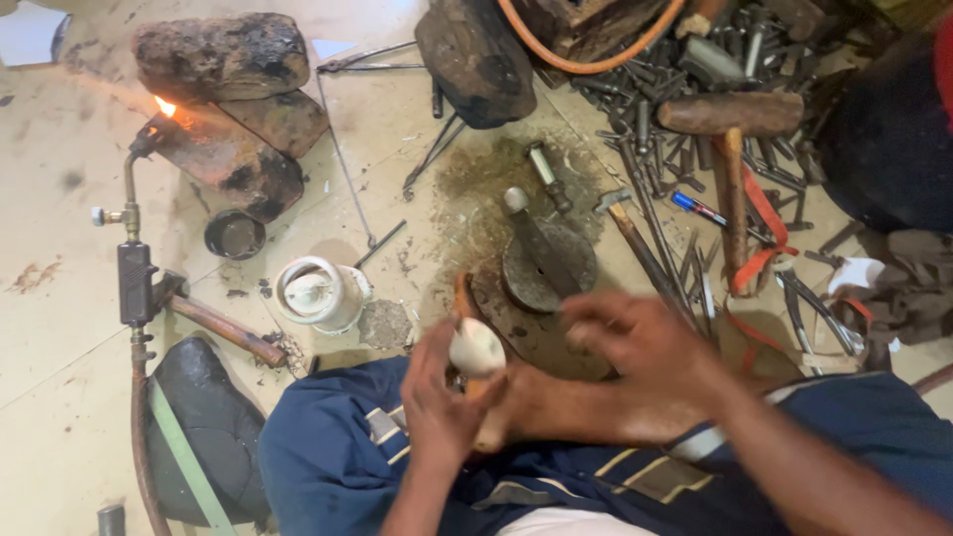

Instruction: The person sits on the floor and repeatedly hammers a small white metal object on a metal rod using a hammer. They periodically pause to inspect the object and apply a substance from a small container before resuming the hammering.

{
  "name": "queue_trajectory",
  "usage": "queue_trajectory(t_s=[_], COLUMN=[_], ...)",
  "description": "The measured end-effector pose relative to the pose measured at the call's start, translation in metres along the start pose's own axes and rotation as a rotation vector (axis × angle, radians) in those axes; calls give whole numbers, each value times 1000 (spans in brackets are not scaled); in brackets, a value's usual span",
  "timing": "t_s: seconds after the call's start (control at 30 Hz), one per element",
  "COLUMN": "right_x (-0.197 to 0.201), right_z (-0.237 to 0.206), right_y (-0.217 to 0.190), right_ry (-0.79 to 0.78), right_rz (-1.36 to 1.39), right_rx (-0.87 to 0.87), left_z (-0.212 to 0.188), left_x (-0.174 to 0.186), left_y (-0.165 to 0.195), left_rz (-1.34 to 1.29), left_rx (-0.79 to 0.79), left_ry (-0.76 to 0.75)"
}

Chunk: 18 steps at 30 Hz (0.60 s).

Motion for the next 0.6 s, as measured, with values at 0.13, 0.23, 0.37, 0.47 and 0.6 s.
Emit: queue_trajectory(t_s=[0.13, 0.23, 0.37, 0.47, 0.6], right_x=[60, 59, 44, 41, 48], right_z=[61, 89, 104, 109, 114], right_y=[1, 39, 84, 101, 99], right_ry=[297, 216, 222, 244, 370], right_rz=[-705, -863, -789, -891, -862], right_rx=[169, 23, -113, -144, -51], left_z=[63, 109, 143, 151, 154], left_x=[-16, -61, -124, -145, -152], left_y=[-8, -10, -13, -17, -29], left_rz=[46, -70, 57, 60, 147], left_rx=[-214, -222, -214, -216, -177], left_ry=[110, 45, -64, -101, -200])
Point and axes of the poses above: each hand's wrist, its own z-axis towards the middle knuckle, its own x-axis out of the back of the hand, y = z × x, the point moved 6 cm from there along z, towards the middle knuckle, and after that the axes turned 13 degrees about y, right-handed, at the moved point
